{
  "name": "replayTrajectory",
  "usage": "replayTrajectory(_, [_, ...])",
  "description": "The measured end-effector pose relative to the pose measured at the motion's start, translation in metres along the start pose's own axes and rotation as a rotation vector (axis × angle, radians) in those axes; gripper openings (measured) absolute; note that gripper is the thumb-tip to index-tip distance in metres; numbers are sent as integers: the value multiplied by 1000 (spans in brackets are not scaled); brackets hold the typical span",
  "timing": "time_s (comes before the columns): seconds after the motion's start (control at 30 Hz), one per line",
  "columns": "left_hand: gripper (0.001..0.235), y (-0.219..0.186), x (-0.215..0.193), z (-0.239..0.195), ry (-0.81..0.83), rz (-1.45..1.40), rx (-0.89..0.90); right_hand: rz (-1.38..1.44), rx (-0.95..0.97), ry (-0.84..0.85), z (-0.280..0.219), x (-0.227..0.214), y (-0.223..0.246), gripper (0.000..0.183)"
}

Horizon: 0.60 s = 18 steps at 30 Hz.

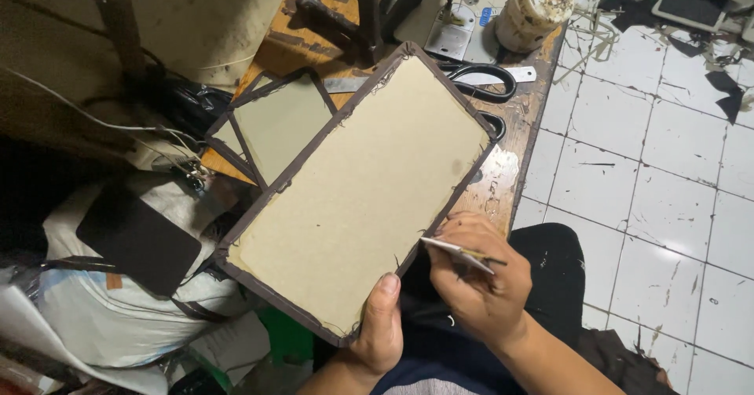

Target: Finish the edges of a leather panel by smoothing the folds with a scraper and trimming with scissors

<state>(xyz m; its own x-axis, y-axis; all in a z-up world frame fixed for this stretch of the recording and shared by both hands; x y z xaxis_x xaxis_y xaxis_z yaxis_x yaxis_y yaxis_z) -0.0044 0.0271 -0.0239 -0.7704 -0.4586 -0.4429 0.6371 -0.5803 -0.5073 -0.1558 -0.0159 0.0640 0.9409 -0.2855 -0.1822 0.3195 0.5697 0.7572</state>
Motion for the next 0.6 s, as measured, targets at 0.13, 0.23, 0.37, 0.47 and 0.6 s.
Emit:
replayTrajectory(0.13, [29, 2, -4, 25, 32, -298, -478, 57, -11, 95, -4, 4, 8, 11])
replayTrajectory(0.23, [29, 4, 0, 19, 40, -285, -425, 44, 17, 69, -5, 5, 1, 8])
replayTrajectory(0.37, [27, 3, -2, 26, -26, -412, -569, 107, -49, 128, -3, 10, 12, 6])
replayTrajectory(0.47, [47, 17, -8, 17, 56, -387, -566, 278, 10, 155, -8, 7, 10, 10])
replayTrajectory(0.6, [63, 75, -17, -1, -324, -803, -807, 322, 109, -5, -12, -18, -16, 7])
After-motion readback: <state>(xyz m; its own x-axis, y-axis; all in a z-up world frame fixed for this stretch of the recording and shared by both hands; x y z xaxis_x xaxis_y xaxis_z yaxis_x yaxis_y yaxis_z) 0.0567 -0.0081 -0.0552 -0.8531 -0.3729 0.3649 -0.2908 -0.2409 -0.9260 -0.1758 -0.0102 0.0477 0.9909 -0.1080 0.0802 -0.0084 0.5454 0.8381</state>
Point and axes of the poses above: each hand's wrist, its own z-axis towards the middle knuckle, its own x-axis out of the palm, y = z × x, the point moved 4 cm from there along z, towards the middle knuckle, and after that the axes turned 3 degrees about z, right-handed, at the moved point
